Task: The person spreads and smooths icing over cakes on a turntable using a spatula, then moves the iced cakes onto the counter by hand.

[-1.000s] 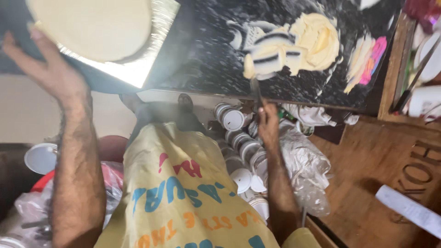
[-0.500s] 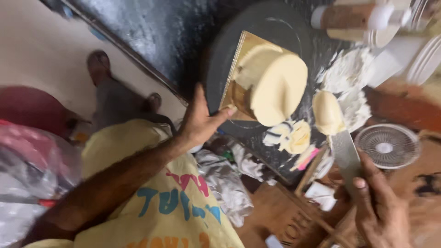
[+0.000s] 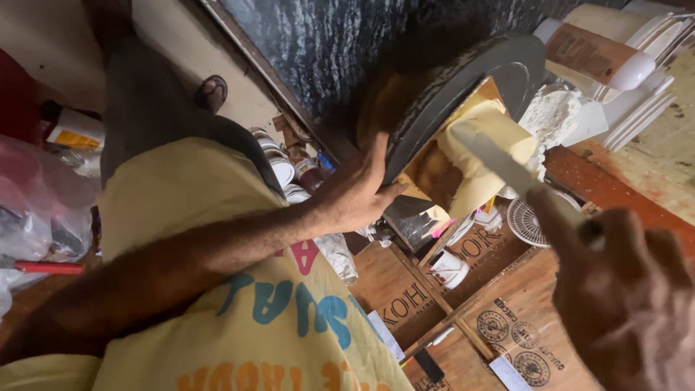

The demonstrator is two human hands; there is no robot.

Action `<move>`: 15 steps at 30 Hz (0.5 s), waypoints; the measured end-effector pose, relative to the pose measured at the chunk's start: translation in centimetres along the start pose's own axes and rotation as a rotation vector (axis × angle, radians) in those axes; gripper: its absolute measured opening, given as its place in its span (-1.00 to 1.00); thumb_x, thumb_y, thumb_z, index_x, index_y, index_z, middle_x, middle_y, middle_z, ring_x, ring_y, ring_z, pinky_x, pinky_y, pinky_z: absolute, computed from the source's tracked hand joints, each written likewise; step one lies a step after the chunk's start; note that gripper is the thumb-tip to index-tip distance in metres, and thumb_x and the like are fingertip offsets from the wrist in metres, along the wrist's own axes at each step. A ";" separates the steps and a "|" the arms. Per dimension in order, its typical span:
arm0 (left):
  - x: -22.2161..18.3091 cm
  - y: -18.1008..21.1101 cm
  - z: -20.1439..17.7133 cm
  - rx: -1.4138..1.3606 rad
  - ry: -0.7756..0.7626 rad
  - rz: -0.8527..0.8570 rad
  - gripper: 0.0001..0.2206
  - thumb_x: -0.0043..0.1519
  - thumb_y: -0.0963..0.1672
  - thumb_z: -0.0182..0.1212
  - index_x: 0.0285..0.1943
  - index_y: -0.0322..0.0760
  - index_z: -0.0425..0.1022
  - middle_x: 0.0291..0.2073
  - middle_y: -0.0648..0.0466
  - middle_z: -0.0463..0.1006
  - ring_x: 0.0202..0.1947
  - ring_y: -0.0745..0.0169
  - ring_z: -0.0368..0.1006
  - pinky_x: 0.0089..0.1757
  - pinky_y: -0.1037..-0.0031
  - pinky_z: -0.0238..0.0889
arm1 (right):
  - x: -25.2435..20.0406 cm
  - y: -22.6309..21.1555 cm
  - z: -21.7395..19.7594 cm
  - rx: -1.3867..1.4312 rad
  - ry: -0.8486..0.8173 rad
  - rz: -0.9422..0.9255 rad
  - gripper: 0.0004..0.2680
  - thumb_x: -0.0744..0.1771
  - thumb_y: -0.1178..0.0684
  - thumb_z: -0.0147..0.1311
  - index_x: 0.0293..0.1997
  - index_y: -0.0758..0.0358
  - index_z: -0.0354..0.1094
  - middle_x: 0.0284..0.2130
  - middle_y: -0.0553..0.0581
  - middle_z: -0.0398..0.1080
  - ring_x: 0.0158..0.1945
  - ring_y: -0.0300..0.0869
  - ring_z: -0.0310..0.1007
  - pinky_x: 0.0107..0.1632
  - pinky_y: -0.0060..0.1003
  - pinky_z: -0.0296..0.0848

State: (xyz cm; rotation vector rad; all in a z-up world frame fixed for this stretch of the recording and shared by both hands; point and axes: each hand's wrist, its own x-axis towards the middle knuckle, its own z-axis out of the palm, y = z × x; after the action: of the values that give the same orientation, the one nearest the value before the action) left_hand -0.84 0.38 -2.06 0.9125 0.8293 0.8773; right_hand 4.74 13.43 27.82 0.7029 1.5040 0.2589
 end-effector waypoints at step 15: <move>-0.1 1.0 -0.9 0.126 -0.006 0.016 -0.37 0.35 -0.09 0.20 0.40 -0.65 -0.04 0.04 -0.53 0.37 -0.24 -0.36 0.55 -0.34 0.12 0.46 | -0.3 0.8 2.6 0.309 0.152 0.007 -0.57 0.43 0.20 0.00 0.47 -0.26 0.34 -0.35 0.03 0.16 -0.46 -0.26 0.19 -0.35 -0.38 0.33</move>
State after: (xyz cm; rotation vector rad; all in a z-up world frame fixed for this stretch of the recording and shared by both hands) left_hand -1.93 0.88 -1.44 1.0321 0.8813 0.8430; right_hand 7.39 13.16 28.32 0.9503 1.7065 0.0861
